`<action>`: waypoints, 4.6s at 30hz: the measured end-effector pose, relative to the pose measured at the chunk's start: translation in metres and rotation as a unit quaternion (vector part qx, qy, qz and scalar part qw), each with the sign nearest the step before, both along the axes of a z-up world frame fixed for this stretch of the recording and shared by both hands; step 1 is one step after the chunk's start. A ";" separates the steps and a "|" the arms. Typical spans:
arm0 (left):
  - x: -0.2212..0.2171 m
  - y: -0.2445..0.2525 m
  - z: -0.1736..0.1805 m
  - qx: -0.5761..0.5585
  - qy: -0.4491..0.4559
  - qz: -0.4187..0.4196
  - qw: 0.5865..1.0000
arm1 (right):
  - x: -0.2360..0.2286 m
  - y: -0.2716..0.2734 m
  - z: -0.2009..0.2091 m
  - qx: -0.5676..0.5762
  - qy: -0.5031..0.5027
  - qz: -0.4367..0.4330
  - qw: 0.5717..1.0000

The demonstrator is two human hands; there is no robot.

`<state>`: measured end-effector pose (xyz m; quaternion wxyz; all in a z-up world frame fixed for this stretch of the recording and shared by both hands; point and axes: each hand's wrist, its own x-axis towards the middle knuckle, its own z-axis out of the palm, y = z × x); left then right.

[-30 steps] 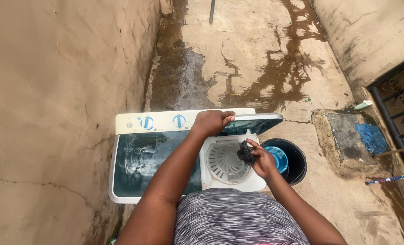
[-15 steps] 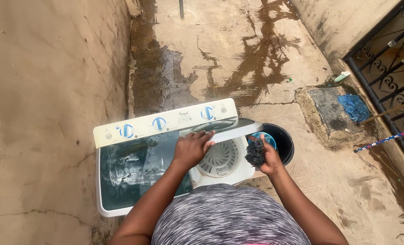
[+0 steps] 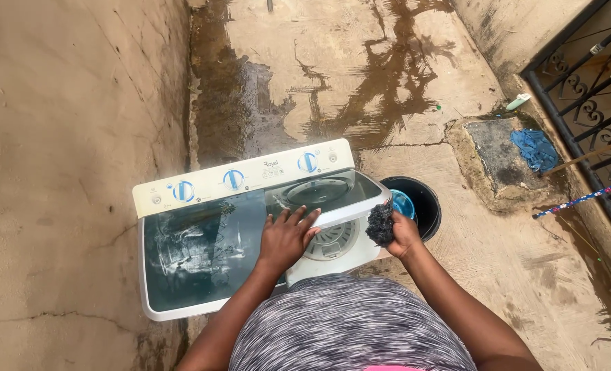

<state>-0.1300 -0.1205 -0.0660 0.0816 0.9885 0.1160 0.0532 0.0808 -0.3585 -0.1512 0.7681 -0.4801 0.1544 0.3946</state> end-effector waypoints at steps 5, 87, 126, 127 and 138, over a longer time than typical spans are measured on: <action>-0.006 -0.006 -0.008 -0.004 0.005 0.000 1.000 | -0.006 -0.004 0.006 -0.014 0.007 -0.002 1.000; -0.051 -0.059 -0.212 -0.041 0.091 -0.114 0.989 | -0.020 -0.077 -0.150 -0.284 0.033 0.259 0.922; -0.046 -0.035 -0.150 -0.105 0.212 -0.141 0.961 | -0.025 -0.082 -0.181 -0.344 -0.070 0.247 0.903; -0.049 -0.030 -0.149 -0.103 0.211 -0.145 0.961 | -0.029 -0.082 -0.177 -0.345 -0.070 0.242 0.904; -0.091 0.023 -0.124 -0.133 0.194 -0.093 0.967 | -0.069 -0.094 -0.191 -0.282 -0.061 0.058 0.956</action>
